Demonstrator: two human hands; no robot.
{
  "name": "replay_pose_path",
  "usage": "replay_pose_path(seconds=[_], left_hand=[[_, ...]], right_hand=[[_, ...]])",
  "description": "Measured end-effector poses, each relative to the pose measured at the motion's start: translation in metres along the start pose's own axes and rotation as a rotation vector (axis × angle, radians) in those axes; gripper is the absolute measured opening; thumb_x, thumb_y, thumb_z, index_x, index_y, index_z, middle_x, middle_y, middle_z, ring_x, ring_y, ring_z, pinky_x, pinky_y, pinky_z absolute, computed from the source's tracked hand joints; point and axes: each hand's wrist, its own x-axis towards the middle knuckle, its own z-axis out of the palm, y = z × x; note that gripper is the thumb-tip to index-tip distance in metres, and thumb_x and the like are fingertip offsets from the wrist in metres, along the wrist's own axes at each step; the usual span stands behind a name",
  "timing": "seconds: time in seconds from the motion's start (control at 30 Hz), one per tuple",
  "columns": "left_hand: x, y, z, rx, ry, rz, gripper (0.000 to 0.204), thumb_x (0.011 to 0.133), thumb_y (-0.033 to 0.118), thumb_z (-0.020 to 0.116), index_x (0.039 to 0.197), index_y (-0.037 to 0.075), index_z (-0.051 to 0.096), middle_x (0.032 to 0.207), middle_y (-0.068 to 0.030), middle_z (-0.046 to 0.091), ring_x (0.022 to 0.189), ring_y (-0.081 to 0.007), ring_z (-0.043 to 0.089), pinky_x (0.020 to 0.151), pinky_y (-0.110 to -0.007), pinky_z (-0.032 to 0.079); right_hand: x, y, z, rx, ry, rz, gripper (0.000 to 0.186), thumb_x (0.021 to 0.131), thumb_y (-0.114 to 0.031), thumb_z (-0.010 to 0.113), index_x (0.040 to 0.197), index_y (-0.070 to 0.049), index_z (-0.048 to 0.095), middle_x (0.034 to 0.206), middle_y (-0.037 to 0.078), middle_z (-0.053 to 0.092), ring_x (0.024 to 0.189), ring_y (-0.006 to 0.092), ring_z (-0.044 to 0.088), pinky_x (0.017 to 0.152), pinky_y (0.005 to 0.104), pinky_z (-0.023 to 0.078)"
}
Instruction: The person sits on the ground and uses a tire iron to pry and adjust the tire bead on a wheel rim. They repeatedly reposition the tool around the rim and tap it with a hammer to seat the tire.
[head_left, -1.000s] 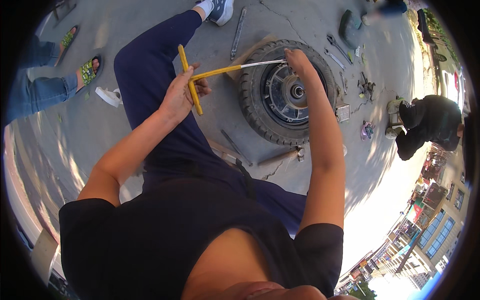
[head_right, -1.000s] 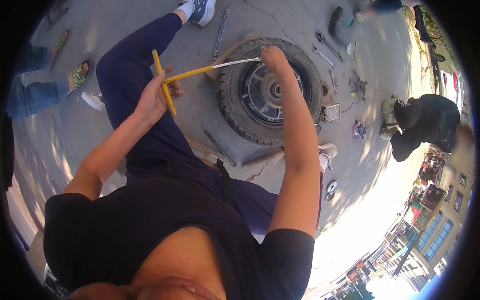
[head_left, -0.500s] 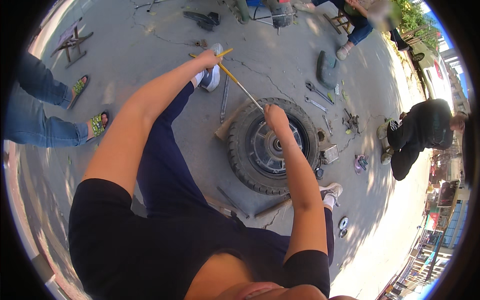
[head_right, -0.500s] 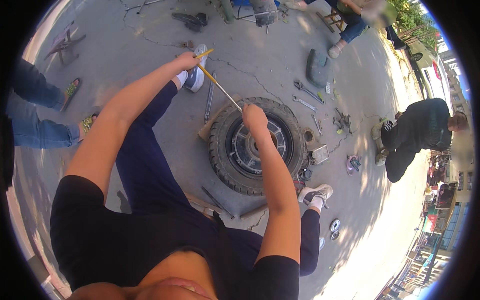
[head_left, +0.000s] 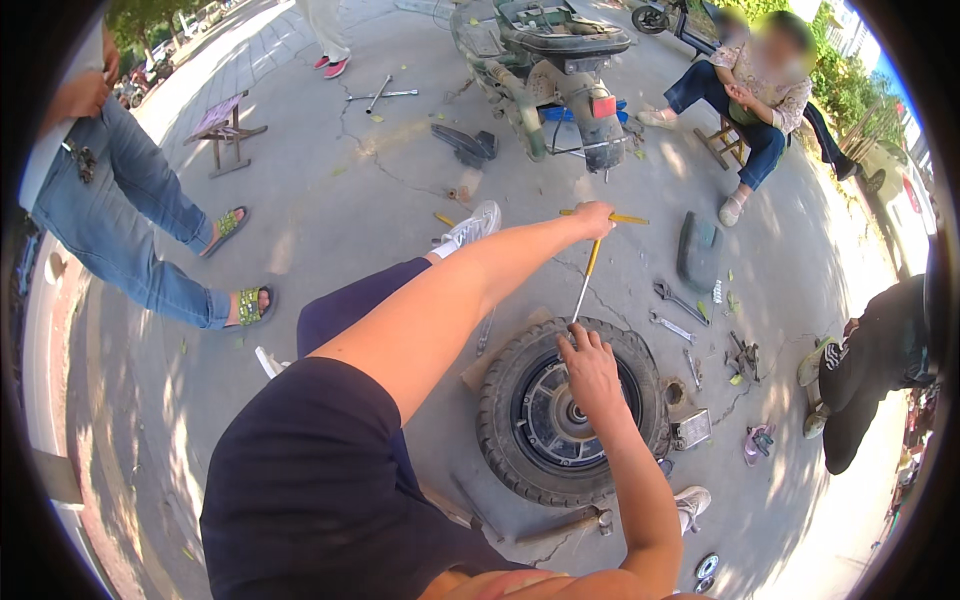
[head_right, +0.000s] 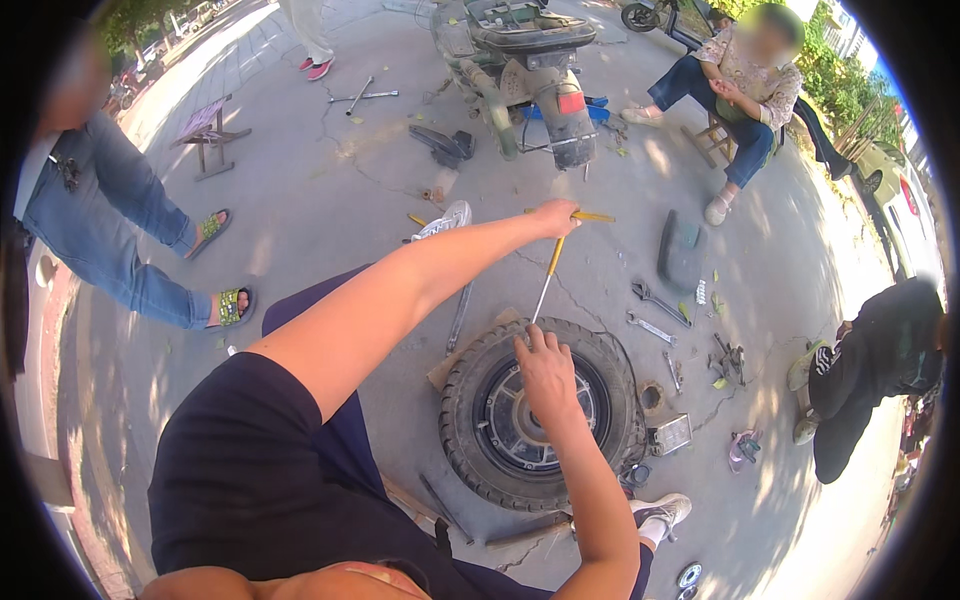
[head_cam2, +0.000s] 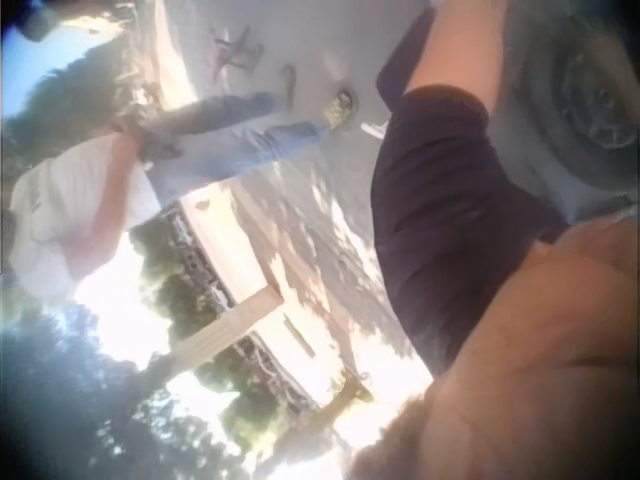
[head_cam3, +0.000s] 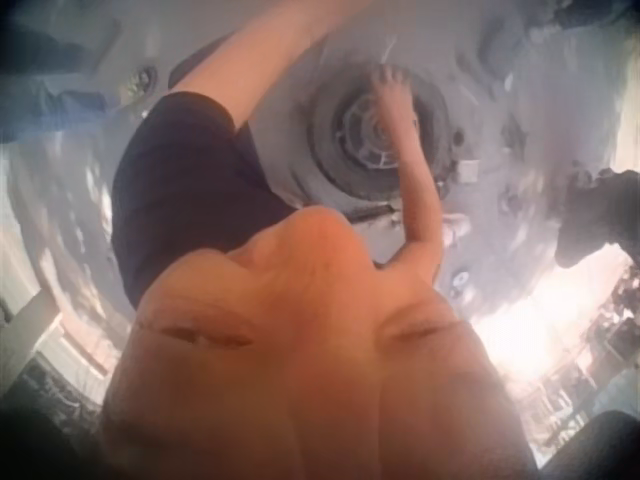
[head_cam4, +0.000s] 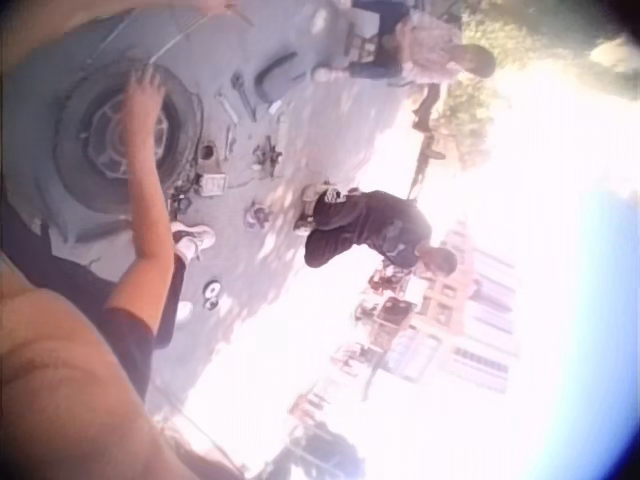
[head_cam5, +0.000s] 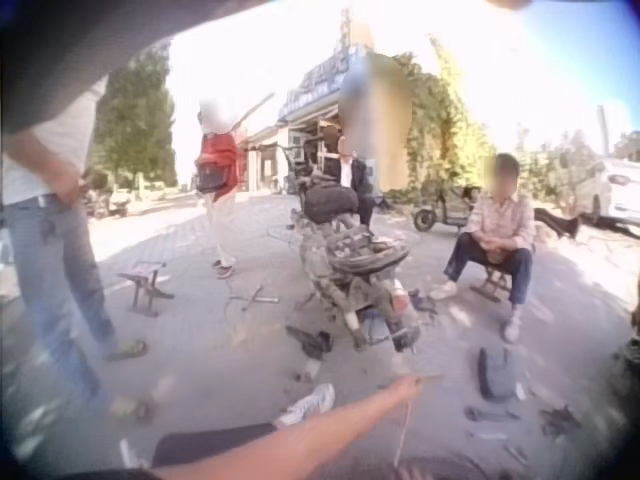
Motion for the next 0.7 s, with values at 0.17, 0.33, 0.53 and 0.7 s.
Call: replay_pose_path(seconds=[0.17,0.33,0.53,0.7], left_hand=[[0.011,0.083,0.047,-0.106,-0.039,0.214,0.028,0.086,0.026,0.064,0.104,0.004,0.065,0.097,-0.0182,0.067,0.095,-0.0376,0.062,0.081,-0.046,0.048],[-0.023,0.181,0.093,-0.205,-0.106,0.512,0.031,0.088,0.029,0.064,0.101,0.001,0.065,0.089,-0.0212,0.066,0.085,-0.0397,0.062,0.076,-0.045,0.048],[-0.126,0.267,0.107,-0.398,-0.475,0.444,0.034,0.092,0.034,0.061,0.097,0.001,0.065,0.087,-0.0207,0.066,0.083,-0.0354,0.063,0.075,-0.042,0.048],[-0.225,0.279,0.083,-0.397,-0.578,0.487,0.027,0.093,0.031,0.057,0.097,0.005,0.066,0.083,-0.0161,0.067,0.081,-0.0328,0.064,0.072,-0.040,0.048]], right_hand=[[-0.032,0.015,-0.032,0.261,0.175,0.141,0.037,0.080,-0.001,0.060,0.117,-0.003,0.061,0.123,0.014,0.057,0.107,0.0320,0.056,0.087,0.0402,0.048],[-0.113,0.070,-0.072,0.344,0.390,0.480,0.022,0.087,-0.001,0.056,0.108,0.001,0.062,0.111,0.016,0.061,0.099,0.0361,0.060,0.085,0.0405,0.049],[-0.219,0.103,-0.137,0.245,0.439,0.784,0.018,0.093,-0.004,0.053,0.106,0.000,0.065,0.107,0.013,0.064,0.092,0.0266,0.064,0.079,0.0328,0.050],[-0.275,0.087,-0.164,0.344,0.447,1.002,0.019,0.092,-0.003,0.052,0.106,-0.001,0.065,0.107,0.011,0.063,0.091,0.0242,0.063,0.079,0.0325,0.050]])
